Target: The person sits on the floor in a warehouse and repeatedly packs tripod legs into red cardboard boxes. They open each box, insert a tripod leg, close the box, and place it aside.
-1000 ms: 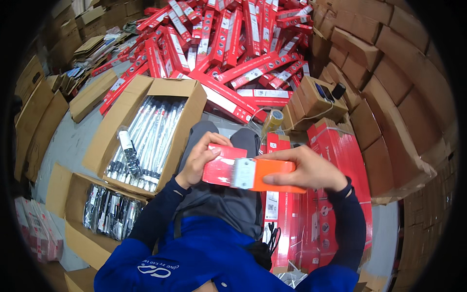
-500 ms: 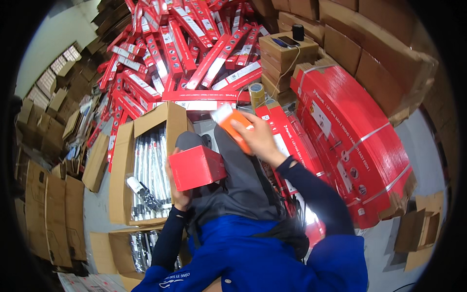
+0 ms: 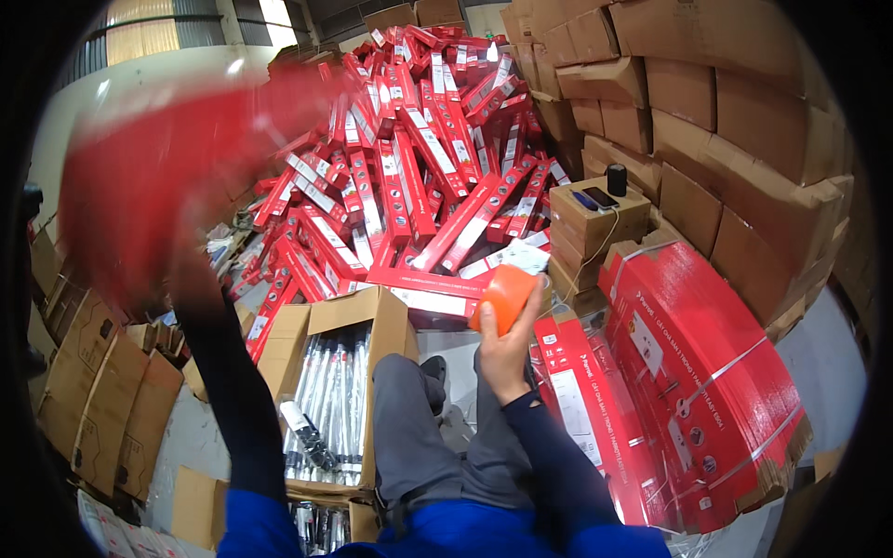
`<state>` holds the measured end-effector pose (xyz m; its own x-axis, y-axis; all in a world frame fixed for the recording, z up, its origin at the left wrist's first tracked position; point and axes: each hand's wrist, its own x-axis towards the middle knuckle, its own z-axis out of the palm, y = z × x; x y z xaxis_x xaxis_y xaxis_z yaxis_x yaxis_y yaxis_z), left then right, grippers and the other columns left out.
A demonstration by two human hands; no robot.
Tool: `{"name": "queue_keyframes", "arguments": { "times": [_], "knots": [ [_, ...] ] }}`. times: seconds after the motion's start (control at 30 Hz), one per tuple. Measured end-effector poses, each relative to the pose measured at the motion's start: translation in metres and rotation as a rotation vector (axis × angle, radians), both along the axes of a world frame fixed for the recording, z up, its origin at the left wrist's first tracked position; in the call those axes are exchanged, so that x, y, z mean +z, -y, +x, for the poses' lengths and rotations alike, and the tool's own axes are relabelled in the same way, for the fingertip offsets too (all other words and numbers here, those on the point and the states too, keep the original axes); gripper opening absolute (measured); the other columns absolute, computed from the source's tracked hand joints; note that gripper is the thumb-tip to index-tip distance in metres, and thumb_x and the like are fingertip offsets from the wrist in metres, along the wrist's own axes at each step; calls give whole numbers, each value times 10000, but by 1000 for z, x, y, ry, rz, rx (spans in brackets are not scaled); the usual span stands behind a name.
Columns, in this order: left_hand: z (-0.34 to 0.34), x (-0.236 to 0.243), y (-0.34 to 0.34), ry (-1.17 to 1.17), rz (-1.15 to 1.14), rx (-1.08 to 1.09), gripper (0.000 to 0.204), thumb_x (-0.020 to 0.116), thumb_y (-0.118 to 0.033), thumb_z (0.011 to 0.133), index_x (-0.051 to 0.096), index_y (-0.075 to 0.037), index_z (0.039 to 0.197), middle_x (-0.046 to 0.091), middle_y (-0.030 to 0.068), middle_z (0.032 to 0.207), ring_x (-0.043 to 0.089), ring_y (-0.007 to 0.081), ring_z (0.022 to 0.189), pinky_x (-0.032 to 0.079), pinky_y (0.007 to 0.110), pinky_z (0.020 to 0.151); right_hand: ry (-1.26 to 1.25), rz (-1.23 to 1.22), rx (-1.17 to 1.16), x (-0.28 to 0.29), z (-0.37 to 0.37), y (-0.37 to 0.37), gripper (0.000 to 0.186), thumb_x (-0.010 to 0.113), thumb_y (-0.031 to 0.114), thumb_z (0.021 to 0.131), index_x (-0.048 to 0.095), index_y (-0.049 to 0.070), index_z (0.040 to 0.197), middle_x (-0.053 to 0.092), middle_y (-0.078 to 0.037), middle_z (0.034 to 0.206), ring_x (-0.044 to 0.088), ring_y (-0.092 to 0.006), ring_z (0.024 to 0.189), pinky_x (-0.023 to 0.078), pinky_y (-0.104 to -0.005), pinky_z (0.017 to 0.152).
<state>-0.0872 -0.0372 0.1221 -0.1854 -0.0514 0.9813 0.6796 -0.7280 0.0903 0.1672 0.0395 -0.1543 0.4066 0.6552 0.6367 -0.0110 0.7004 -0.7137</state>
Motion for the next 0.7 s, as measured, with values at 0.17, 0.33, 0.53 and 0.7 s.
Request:
{"name": "queue_keyframes", "arguments": {
  "times": [0.17, 0.33, 0.53, 0.7],
  "knots": [
    [-22, 5, -96, -602, -682, 422, 494, 700, -308, 964, 626, -20, 1359, 713, 108, 1158, 674, 256, 1126, 533, 378, 944, 453, -208, 159, -46, 102, -24, 413, 607, 210, 1031, 593, 79, 1422, 641, -209, 1309, 573, -343, 1278, 420, -423, 1090],
    [-21, -205, -101, -714, -960, 371, 719, 760, -586, 832, 637, -106, 1353, 471, 245, 1505, 486, 410, 1370, 379, 567, 1083, 1415, -780, -97, -177, 201, -15, 310, 627, 391, 968, 766, 116, 1003, 689, -262, 889, 703, -423, 812, 556, -510, 688],
    [2, -336, -66, -609, -1390, 211, 773, 781, -615, 797, 641, -119, 1374, 412, 233, 1574, 416, 419, 1438, 289, 558, 1191, 2024, -1254, -70, -265, 212, 21, 1176, 540, 978, 672, 661, -3, 1311, 582, -239, 1376, 556, -372, 1300, 444, -526, 1054],
    [7, -372, -62, -527, -1361, 172, 683, 762, -561, 838, 642, -137, 1360, 414, 203, 1575, 417, 388, 1442, 210, 610, 1202, 2044, -1354, 30, -268, 196, 17, 1093, 538, 914, 750, 654, -12, 1319, 564, -243, 1388, 500, -382, 1340, 401, -557, 1090]
  ]
}}
